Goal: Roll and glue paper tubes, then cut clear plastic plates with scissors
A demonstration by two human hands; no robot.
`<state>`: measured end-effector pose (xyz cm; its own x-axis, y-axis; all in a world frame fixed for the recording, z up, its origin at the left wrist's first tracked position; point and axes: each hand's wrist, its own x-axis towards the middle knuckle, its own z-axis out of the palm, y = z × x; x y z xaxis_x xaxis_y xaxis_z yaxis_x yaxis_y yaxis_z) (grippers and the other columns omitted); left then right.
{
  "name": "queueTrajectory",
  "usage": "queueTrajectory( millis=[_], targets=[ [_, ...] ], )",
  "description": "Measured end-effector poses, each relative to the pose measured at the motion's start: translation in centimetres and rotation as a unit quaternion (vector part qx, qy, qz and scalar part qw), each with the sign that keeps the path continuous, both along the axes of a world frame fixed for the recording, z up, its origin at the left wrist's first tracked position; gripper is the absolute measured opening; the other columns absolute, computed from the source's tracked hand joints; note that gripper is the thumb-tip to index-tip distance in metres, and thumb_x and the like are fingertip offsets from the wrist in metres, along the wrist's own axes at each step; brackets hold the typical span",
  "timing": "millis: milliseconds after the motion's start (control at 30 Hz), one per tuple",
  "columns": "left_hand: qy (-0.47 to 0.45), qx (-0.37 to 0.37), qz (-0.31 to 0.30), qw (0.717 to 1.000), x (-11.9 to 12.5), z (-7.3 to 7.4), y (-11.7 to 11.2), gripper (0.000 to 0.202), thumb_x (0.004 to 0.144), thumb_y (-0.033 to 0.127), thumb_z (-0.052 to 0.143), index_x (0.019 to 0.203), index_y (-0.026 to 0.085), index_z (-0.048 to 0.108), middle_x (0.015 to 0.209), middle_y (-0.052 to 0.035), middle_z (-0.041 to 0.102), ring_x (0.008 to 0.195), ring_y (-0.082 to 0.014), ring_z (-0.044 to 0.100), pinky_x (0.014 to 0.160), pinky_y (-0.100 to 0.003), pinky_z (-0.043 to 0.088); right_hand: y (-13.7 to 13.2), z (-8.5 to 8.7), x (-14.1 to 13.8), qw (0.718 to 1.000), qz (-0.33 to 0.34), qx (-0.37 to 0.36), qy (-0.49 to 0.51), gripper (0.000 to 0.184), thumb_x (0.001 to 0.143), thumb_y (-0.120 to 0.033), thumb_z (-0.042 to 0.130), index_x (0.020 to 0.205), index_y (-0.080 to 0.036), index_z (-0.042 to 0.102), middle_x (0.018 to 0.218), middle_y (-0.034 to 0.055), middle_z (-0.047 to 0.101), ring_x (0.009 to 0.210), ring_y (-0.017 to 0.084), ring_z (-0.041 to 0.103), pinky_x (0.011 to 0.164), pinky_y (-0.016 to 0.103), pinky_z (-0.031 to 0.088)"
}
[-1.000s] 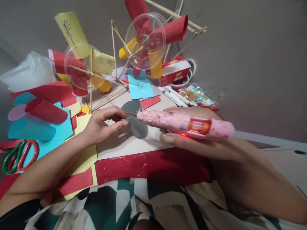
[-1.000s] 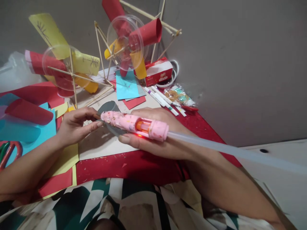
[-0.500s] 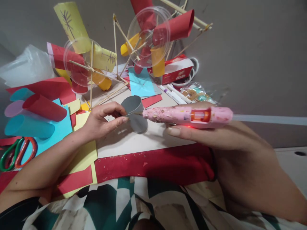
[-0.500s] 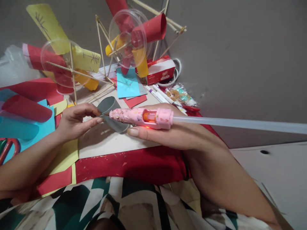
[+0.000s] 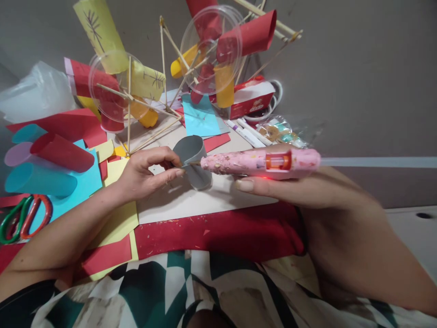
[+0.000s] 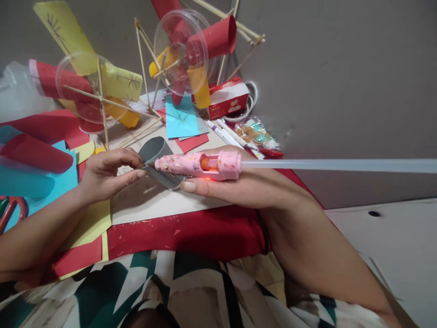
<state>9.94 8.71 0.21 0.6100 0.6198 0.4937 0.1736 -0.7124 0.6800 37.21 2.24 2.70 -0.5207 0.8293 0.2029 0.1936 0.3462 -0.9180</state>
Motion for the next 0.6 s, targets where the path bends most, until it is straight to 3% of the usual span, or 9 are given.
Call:
queueTrajectory(
  millis=[133, 400, 600],
  targets=[
    [-0.002, 0.009, -0.018, 1.000, -0.06, -0.07, 0.00, 0.013, 0.086, 0.027, 0.077, 0.080, 0.018, 0.071, 0.073, -0.0022, 0.071, 0.064, -0.0119, 0.064, 0.062, -0.023, 0.052, 0.30, 0.16, -0.02, 1.000, 0.026, 0.005, 0.005, 0.033, 0.088, -0.024, 0.071, 0.119, -0.035, 0.077, 0.129, -0.0035, 0.074, 0.130, 0.022, 0.065, 0.115, 0.037, 0.051],
    [0.015, -0.011, 0.008, 1.000, 0.12, 0.24, -0.22, 0.025, 0.085, 0.038, 0.078, 0.075, 0.018, 0.067, 0.070, -0.0025, 0.070, 0.062, -0.0125, 0.063, 0.060, -0.023, 0.052, 0.23, 0.07, 0.18, 1.000, 0.020, -0.018, -0.006, 0.033, 0.088, -0.028, 0.071, 0.120, -0.034, 0.077, 0.129, -0.0023, 0.074, 0.129, 0.023, 0.065, 0.115, 0.038, 0.050],
    [-0.004, -0.027, -0.016, 1.000, 0.09, 0.21, -0.19, 0.018, 0.084, 0.028, 0.080, 0.077, 0.017, 0.067, 0.072, -0.0009, 0.069, 0.063, -0.0102, 0.063, 0.059, -0.020, 0.051, 0.35, 0.12, 0.43, 0.999, 0.037, -0.016, -0.005, 0.033, 0.091, -0.029, 0.070, 0.123, -0.034, 0.076, 0.130, -0.0020, 0.074, 0.129, 0.021, 0.066, 0.113, 0.033, 0.051]
  ],
)
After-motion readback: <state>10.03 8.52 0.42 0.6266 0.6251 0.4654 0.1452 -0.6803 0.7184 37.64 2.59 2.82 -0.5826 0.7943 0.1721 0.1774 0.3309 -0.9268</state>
